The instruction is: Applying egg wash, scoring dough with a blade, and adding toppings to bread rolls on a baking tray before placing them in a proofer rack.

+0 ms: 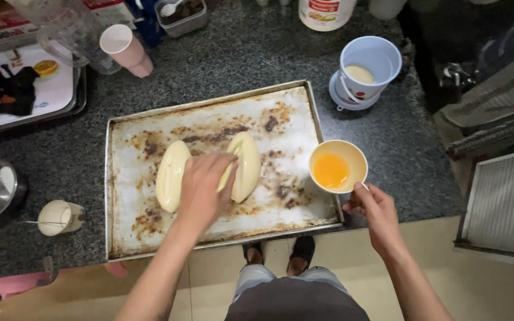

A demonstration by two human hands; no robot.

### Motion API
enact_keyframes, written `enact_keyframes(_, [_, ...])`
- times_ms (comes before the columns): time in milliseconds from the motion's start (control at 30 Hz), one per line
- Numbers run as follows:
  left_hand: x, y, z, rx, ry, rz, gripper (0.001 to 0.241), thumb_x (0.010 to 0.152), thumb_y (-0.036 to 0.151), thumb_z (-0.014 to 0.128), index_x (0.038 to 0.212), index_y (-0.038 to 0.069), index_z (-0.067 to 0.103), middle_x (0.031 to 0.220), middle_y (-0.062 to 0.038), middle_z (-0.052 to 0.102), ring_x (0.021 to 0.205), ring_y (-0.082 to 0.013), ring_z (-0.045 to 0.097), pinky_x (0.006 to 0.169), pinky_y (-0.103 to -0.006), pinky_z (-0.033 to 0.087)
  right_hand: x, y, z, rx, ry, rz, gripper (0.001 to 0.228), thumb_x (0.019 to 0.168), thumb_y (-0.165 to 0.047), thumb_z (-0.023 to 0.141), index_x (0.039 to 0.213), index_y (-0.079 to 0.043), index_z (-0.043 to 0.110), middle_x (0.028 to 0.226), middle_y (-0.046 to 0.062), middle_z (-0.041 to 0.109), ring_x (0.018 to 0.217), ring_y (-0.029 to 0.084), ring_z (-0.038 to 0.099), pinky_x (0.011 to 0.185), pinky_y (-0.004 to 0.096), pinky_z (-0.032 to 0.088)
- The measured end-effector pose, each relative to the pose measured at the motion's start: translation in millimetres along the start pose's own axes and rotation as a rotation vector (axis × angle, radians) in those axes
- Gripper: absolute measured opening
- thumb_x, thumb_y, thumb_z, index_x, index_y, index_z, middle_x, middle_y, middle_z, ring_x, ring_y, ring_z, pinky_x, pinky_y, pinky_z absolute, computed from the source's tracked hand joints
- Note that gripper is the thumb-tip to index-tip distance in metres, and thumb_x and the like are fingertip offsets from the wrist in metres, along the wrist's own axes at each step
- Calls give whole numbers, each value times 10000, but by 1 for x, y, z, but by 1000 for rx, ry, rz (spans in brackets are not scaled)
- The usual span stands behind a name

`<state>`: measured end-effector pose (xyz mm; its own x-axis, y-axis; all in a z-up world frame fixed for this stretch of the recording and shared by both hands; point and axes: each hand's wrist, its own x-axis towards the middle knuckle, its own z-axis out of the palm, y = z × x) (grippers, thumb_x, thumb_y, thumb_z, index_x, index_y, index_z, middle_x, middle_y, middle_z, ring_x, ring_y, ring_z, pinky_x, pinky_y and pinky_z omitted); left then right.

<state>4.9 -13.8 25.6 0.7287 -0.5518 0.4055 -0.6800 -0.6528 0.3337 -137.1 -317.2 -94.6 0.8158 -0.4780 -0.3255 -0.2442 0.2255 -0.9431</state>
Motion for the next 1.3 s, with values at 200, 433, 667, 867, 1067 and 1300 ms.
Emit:
enact_keyframes(200, [36,-23,87,364,-97,420,117,848,126,614,842,203,702,757,-38,583,738,-225,621,781,-382,422,-2,12,-25,28,59,21,296,1003,-284,621,832,-42,614,670,70,561,622,255,697,595,315,574])
enact_keyframes(433, [-63,1,51,471,-618,1053,121,753,43,667,734,142,736,791,-87,645,719,-282,581,789,-503,394,6,35,-46,55,76,66,288,995,-282,634,872,-21,623,698,96,575,623,287,703,596,353,582])
enact_keyframes(667, [-39,32,14,247,-718,661,65,900,66,656,963,65,666,847,-81,678,761,-177,628,916,-359,490,-1,17,-44,67,31,126,281,1000,-239,543,939,19,639,758,79,561,690,182,588,652,283,458])
enact_keyframes(867, [34,78,46,-192,-74,328,145,957,238,573,1048,172,665,765,-13,513,735,-223,590,731,-355,456,18,44,-62,65,106,37,286,993,-249,615,901,22,630,717,119,562,637,283,688,624,357,575])
enact_keyframes(1067, [51,115,140,-279,-49,278,262,938,196,572,1188,185,651,957,-68,590,889,-276,612,770,-369,489,31,58,-80,83,119,31,285,986,-257,618,885,10,627,738,94,546,647,270,693,617,338,577])
enact_keyframes(1300, [51,145,190,-49,-49,520,319,979,128,480,1285,144,571,960,-107,538,911,-303,573,773,-431,442,40,63,-80,98,124,54,278,979,-249,616,830,-15,623,713,78,524,655,267,699,625,339,578])
